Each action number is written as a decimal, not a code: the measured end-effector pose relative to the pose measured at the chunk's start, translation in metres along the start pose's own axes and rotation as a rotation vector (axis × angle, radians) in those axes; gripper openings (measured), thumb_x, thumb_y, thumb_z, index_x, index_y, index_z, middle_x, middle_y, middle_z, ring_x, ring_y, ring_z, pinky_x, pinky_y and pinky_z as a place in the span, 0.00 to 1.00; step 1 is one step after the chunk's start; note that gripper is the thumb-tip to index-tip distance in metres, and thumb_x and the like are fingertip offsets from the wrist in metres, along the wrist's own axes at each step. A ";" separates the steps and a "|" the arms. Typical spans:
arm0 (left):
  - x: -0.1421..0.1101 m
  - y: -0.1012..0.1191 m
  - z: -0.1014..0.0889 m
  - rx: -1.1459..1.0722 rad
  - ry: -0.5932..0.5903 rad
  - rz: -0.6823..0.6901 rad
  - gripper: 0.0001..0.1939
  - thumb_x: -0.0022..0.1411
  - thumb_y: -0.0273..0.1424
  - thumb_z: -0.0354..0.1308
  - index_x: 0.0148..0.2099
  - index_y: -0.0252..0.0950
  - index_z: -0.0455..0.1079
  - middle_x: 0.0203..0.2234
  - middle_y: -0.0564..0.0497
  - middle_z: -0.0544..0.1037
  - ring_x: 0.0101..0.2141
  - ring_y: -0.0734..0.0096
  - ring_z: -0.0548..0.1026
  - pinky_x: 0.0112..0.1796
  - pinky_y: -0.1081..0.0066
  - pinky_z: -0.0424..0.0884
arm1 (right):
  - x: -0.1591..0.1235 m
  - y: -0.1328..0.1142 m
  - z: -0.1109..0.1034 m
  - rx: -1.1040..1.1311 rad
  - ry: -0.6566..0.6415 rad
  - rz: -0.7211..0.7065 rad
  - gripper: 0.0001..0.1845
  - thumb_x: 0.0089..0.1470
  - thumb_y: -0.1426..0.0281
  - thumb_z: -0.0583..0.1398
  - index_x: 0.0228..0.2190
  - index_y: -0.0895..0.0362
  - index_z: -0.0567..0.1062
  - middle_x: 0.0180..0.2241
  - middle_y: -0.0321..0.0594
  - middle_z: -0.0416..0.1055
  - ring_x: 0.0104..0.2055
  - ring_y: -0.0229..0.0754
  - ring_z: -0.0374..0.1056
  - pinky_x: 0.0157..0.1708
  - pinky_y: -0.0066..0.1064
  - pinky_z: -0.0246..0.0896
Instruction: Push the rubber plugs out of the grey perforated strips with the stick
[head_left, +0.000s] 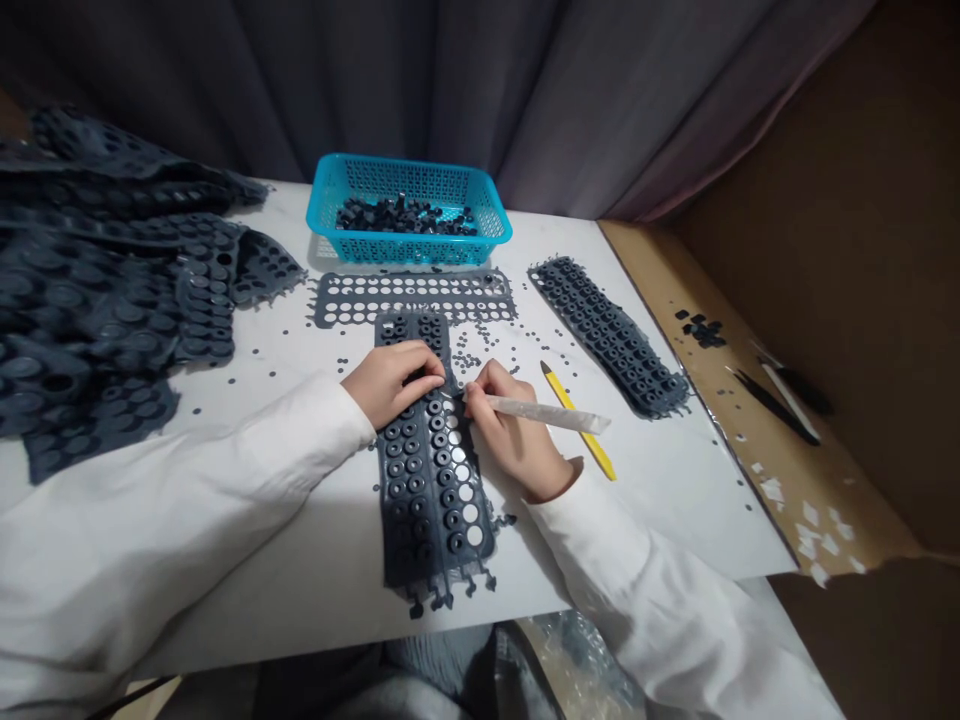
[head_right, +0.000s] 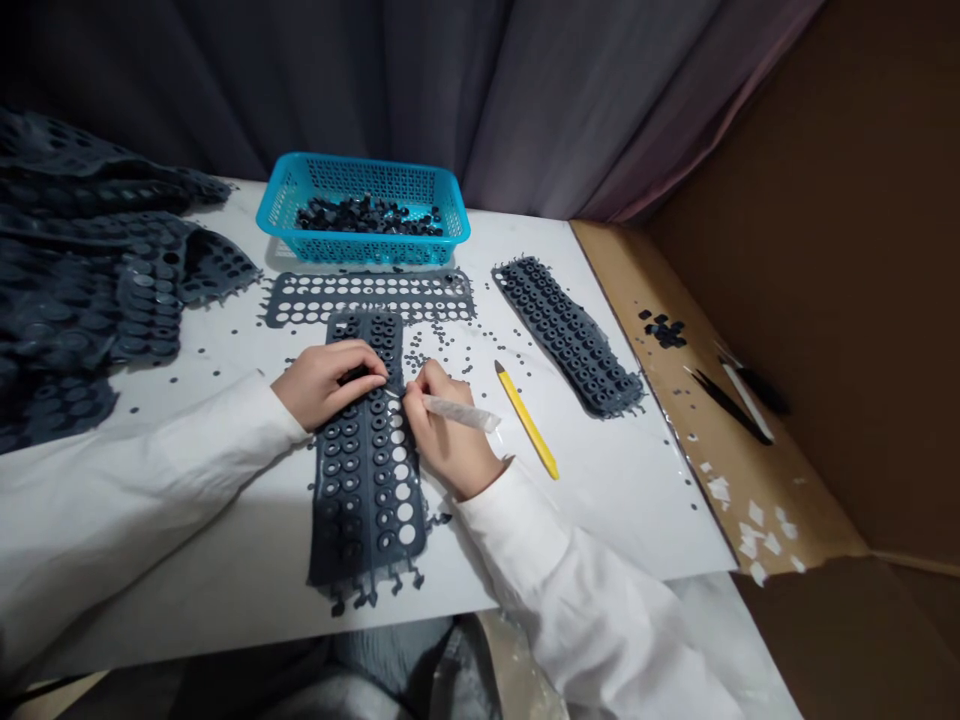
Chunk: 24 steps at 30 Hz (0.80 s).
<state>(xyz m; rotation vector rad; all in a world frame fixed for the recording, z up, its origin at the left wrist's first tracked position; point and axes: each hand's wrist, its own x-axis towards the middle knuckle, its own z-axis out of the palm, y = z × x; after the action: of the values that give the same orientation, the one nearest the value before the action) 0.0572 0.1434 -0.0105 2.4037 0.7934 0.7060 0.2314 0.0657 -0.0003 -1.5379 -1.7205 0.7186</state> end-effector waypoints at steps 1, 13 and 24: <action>0.001 0.000 0.000 0.004 -0.005 -0.009 0.07 0.60 0.30 0.52 0.34 0.33 0.68 0.30 0.50 0.73 0.32 0.72 0.71 0.35 0.73 0.66 | 0.000 0.000 0.000 0.000 0.001 0.001 0.10 0.57 0.68 0.50 0.24 0.55 0.61 0.22 0.35 0.65 0.25 0.38 0.62 0.27 0.27 0.52; 0.008 -0.001 0.001 -0.022 -0.015 -0.168 0.07 0.59 0.31 0.53 0.33 0.33 0.69 0.29 0.51 0.75 0.29 0.73 0.70 0.32 0.75 0.64 | 0.000 0.000 -0.001 0.021 0.004 0.001 0.10 0.57 0.68 0.51 0.24 0.55 0.60 0.22 0.34 0.65 0.26 0.38 0.62 0.28 0.28 0.53; 0.014 0.002 0.001 -0.044 -0.016 -0.251 0.08 0.58 0.32 0.53 0.33 0.33 0.69 0.28 0.52 0.75 0.28 0.73 0.69 0.31 0.74 0.63 | 0.000 0.002 0.000 0.013 0.013 -0.017 0.10 0.57 0.68 0.50 0.25 0.55 0.60 0.22 0.34 0.65 0.26 0.38 0.62 0.28 0.27 0.52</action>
<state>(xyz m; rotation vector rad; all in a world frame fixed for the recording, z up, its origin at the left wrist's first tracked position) 0.0688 0.1508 -0.0057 2.2161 1.0385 0.5963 0.2325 0.0655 -0.0016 -1.5139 -1.7143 0.7083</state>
